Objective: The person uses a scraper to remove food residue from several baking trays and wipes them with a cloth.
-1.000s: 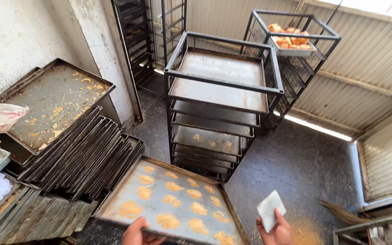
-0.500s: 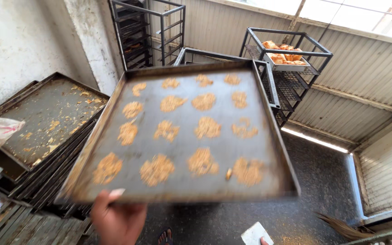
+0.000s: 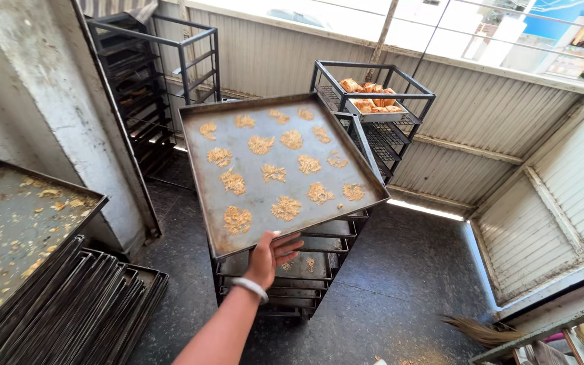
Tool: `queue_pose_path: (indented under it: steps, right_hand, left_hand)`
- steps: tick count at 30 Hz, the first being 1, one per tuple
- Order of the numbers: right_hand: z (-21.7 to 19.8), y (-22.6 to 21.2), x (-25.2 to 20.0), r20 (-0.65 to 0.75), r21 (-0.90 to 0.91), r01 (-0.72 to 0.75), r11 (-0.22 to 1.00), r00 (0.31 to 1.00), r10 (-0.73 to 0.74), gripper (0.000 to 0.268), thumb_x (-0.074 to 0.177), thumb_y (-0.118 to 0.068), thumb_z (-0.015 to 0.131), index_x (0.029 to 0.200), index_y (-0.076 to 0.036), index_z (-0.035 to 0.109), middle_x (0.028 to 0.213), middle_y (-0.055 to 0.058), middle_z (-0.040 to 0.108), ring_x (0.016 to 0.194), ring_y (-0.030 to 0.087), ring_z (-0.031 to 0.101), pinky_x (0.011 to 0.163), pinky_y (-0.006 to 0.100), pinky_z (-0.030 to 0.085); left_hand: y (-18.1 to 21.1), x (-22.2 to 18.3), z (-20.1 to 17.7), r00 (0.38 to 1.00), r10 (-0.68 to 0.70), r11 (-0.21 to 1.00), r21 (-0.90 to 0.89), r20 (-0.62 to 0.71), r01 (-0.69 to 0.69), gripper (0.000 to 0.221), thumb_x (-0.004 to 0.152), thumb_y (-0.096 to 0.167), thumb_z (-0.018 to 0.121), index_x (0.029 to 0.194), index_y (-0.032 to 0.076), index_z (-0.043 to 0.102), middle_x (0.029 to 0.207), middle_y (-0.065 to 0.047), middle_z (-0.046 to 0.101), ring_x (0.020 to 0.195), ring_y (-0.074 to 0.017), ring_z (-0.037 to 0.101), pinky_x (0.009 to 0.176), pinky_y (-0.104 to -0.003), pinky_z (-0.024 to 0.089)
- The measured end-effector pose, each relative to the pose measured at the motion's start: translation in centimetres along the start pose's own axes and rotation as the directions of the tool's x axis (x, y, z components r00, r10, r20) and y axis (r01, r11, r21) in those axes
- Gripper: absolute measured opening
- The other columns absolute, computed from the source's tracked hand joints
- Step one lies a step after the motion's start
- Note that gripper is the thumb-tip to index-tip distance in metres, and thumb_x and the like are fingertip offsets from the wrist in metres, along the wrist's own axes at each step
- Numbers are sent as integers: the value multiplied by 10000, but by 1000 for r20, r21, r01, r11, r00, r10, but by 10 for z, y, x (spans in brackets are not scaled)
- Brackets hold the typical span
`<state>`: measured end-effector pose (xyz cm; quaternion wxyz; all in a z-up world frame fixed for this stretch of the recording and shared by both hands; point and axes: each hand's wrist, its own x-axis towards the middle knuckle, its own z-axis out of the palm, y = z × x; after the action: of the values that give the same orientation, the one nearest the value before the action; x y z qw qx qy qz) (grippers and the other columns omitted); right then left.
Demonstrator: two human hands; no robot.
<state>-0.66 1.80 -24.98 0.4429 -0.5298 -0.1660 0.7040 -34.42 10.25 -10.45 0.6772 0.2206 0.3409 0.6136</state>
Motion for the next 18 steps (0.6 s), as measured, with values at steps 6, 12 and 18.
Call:
queue_pose_path:
  steps: [6, 12, 18]
  right_hand:
    - [52, -42, 23, 13, -28, 49, 998, 999, -49, 368, 950, -218, 598, 1299, -101, 603, 1191, 53, 711, 1052, 234, 692, 867, 452, 571]
    - [100, -18, 19, 7, 0, 116, 993, 993, -116, 367, 943, -193, 609, 1296, -90, 602, 1195, 49, 710, 1061, 223, 695, 882, 443, 582]
    - [129, -88, 23, -1, -36, 483, 875, 876, -483, 352, 965, -156, 628, 1306, -74, 596, 1222, 65, 692, 1072, 216, 680, 885, 413, 566]
  left_hand:
    - [60, 32, 0, 959, -228, 922, 354, 168, 158, 636, 929, 512, 370, 1142, 32, 728, 1127, -162, 786, 992, -278, 759, 850, -379, 574]
    - [67, 55, 7, 953, -233, 894, 427, 194, 132, 644, 910, 567, 395, 943, 53, 782, 899, -96, 784, 758, -202, 722, 735, -339, 534]
    - [51, 62, 6, 958, -238, 941, 281, 161, 187, 663, 914, 583, 391, 884, 33, 760, 792, -95, 744, 693, -208, 691, 677, -341, 519]
